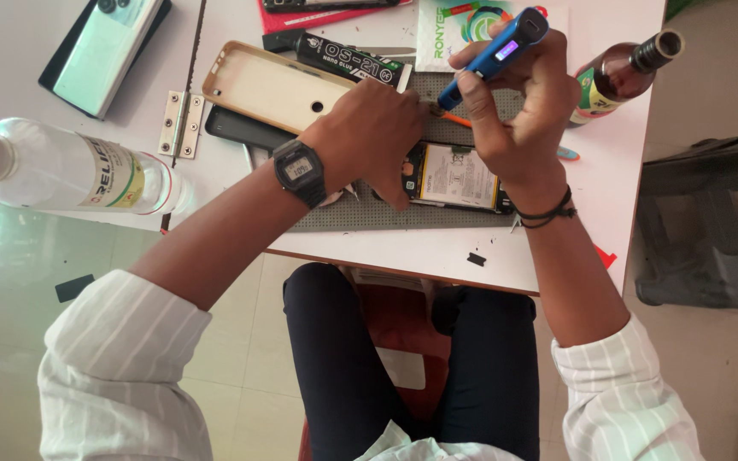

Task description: The person sits at a workbench holding a smartphone with its back cover removed, then uses a blue electric screwdriver to unscrew components from the phone's rear housing. They set the phone on a repair mat, lift out internal parts, handle a small removed component, and continue working on the exposed internals with the screwdriver.

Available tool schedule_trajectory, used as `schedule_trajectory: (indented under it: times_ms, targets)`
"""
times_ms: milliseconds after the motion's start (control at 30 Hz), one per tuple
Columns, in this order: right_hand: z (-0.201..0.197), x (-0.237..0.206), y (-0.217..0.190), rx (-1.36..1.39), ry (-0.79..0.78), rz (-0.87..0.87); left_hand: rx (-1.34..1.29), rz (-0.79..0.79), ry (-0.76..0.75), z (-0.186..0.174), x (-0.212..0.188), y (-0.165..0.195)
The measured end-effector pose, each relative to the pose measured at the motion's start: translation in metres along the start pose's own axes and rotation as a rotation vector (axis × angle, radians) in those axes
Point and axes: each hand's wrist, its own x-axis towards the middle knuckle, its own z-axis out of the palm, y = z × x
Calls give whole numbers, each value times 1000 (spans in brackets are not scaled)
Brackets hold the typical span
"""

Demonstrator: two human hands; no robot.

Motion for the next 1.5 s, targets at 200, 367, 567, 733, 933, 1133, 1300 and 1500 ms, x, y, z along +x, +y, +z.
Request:
schedule_trajectory:
  times_ms: [200,367,567,733,933,1133,1300,1500]
  targets:
    - [0,0,-1,-1,-4,10,-68,-9,4,0,-1,-2]
    - [1,0,0,-7,-7,6,-68,11,70,5,-5,-1]
    - [2,3,-5,-21,-20,-7,-167,-18,23,5,-8,-4]
    - [2,5,-13,-2,-23,-18,-133,-3,132,9,-12,-1]
    - [2,6,-13,16,-43,-48,-125,1,185,13,-13,-3]
    - [2,5,-10,-7,-62,-68,-84,-23,193,14,-15,2]
    - [2,5,-12,-20,-71,-55,-82,-35,169,12,-16,3]
    - [1,3,-8,4,-81,-65,-136,-55,230,12,-21,5]
